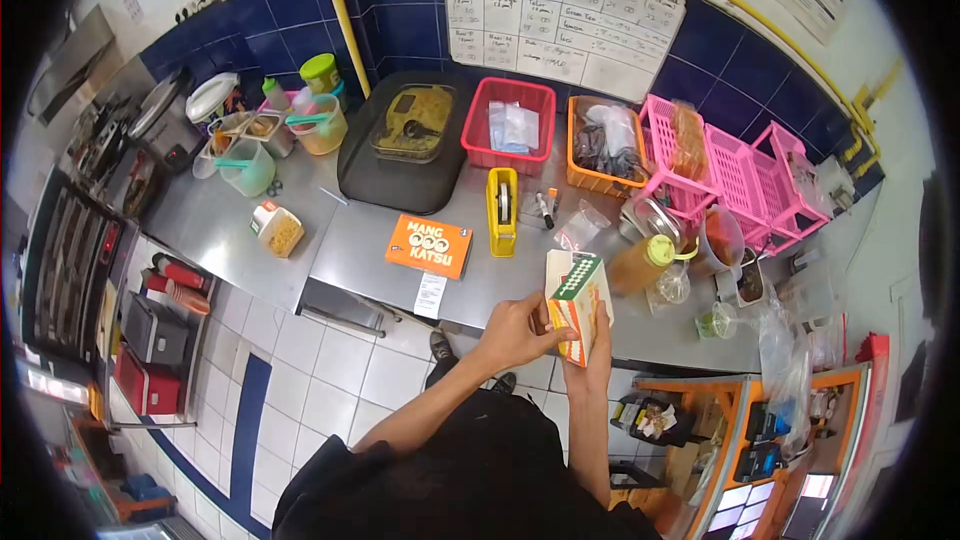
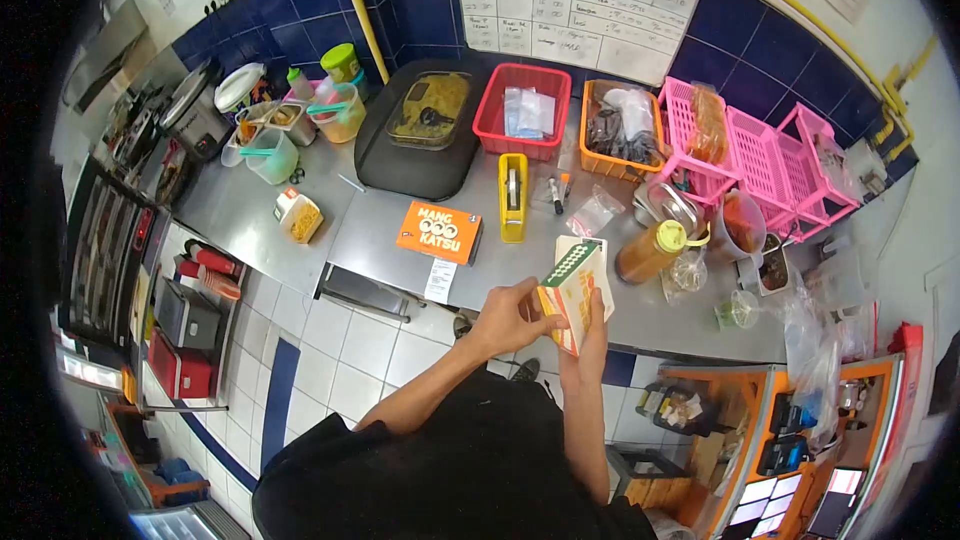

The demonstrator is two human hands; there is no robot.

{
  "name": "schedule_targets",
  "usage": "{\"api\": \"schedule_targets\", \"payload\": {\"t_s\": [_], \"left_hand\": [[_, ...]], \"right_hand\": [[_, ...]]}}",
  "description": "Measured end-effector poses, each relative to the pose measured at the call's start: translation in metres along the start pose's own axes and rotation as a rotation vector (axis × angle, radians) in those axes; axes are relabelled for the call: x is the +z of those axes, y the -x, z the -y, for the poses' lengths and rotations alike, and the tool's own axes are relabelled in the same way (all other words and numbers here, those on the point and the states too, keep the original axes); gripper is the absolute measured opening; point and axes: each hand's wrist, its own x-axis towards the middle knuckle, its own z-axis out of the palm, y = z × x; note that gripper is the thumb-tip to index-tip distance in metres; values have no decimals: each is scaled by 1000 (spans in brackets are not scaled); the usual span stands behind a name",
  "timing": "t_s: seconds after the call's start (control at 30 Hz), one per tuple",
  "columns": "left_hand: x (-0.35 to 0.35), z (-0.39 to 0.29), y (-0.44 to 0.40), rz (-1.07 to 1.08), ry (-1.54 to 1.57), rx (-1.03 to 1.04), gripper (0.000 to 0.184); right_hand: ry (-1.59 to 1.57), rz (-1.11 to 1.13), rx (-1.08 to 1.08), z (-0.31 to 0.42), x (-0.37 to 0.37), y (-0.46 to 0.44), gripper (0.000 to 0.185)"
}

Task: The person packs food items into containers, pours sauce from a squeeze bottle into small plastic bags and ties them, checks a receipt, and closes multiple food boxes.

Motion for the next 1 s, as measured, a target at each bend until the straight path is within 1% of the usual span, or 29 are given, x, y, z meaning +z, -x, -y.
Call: {"api": "schedule_targets", "payload": {"t_s": [0.03,0.07,0.13,0.17,0.2,0.27,0.3,0.33,0.4,0.43,0.53,0.57,0.63,0.67,0.73,0.77,0.8,0.83,0.87,0.9,0.93,0.97,1.0], "left_hand": [[-7,-4,2,26,-3,-25,51],[-14,-5,4,17,8,-29,51],[-31,-2,9,-53,-62,282,52],[-41,-4,12,-52,-77,317,53],[-47,0,15,-79,-76,298,53],[-62,9,21,-51,-81,448,51],[-71,13,24,-50,-4,544,50],[-79,21,27,-71,-8,541,50],[-95,38,30,-78,68,665,49],[-110,36,34,-83,82,655,49],[-132,71,32,-98,0,690,47],[-140,88,30,-106,-2,684,47],[-158,121,24,-182,-76,416,41],[-167,133,22,-200,-86,404,41],[-195,156,22,-225,-114,-62,26],[-208,180,23,-407,-80,-92,22],[-223,212,20,-582,-50,-110,20],[-244,246,21,-784,-104,-221,17],[-267,281,26,-979,-152,-327,15],[-294,309,29,-1211,-180,-404,15],[-325,337,37,-1325,-255,-402,18],[-351,368,43,-1397,-402,-545,22],[-374,394,48,-1451,-518,-583,27]], "right_hand": [[18,-6,61,-1,5,2,44],[33,-5,65,-3,9,7,44],[-92,52,158,-10,16,17,42],[-142,79,239,-10,20,23,42],[-124,90,264,-15,12,25,42],[-261,203,372,-30,-1,23,45],[-250,220,390,-40,3,27,45],[-269,251,439,-46,12,34,46],[-276,284,491,-52,39,40,48],[-142,203,496,-52,60,48,47],[516,157,192,-88,87,43,48],[277,240,385,-93,89,31,48],[-211,395,764,-98,93,3,49],[-204,405,784,-101,98,-10,49],[-12,283,662,-112,108,-40,46],[46,311,583,-122,97,-70,45],[183,270,445,-136,107,-90,45],[334,213,314,-150,127,-106,44],[566,79,120,-162,148,-125,45],[714,69,5,-176,142,-149,50],[860,55,-114,-194,129,-181,54],[858,50,-117,-207,119,-201,54],[1031,66,-204,-217,112,-219,58]]}}
